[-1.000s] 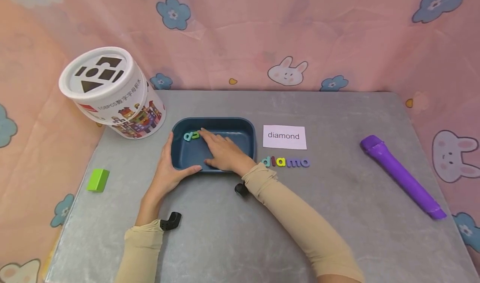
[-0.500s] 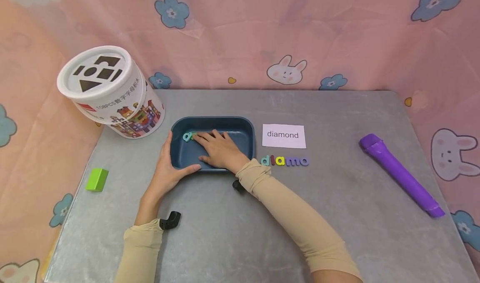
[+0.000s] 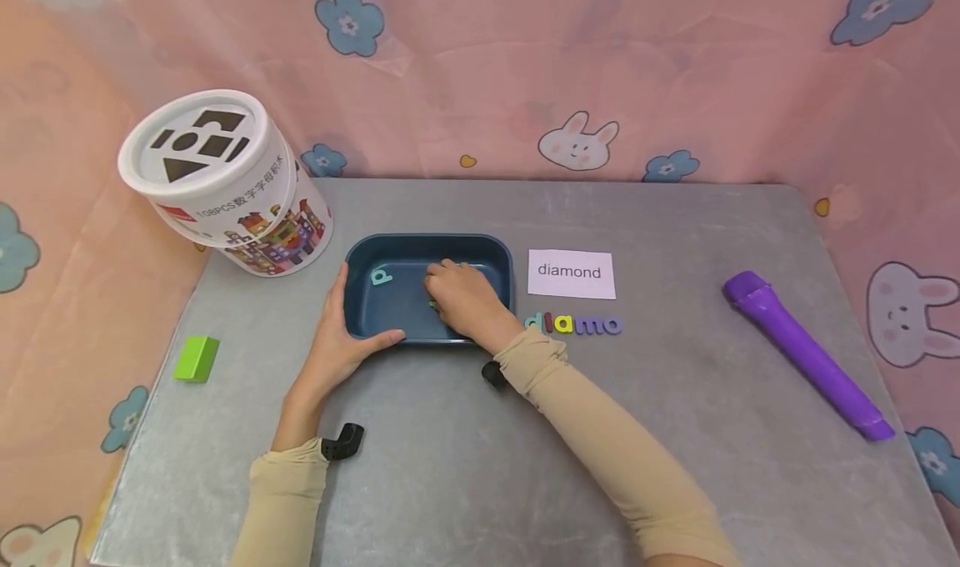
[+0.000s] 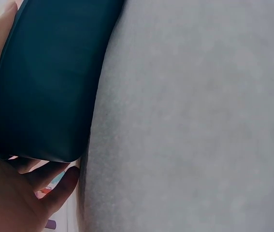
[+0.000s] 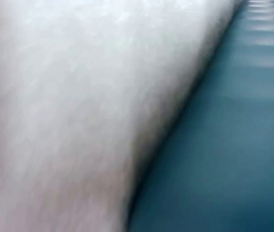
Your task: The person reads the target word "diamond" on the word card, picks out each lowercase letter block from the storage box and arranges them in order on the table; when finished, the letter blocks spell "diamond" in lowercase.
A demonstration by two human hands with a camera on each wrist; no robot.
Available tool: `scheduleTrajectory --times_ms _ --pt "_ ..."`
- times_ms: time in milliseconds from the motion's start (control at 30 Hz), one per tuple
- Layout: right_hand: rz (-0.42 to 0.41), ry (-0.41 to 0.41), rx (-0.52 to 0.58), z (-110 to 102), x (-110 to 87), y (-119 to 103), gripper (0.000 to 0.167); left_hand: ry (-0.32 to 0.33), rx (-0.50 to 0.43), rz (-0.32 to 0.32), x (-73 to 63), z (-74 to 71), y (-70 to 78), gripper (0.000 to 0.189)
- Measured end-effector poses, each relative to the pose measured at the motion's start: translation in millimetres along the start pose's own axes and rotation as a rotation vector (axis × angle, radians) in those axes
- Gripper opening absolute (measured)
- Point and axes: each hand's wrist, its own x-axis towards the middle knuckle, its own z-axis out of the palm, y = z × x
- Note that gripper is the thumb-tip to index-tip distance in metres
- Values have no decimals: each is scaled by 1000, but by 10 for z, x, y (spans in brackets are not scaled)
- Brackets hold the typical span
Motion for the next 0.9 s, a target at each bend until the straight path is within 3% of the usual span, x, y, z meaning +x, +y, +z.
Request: scheduleTrajectory --times_ms 133,267,467,633,733,900 --pt "22 -10 73 -94 -118 48 4 -6 0 -13 -9 -6 6 136" --pt "48 14 232 -201 -257 102 7 -10 7 -12 -10 -6 -4 136" --pt "33 161 459 -374 -474 238 36 -9 11 -13 -16 -14 7 136" --pt "85 303 559 -492 -704 369 26 -10 14 -7 -17 -15 13 136" --pt "145 374 572 -544 -878 445 18 -10 14 -6 -16 -13 15 136" --pt "216 479 595 -582 -1191 614 19 -13 12 -4 -14 -8 21 136"
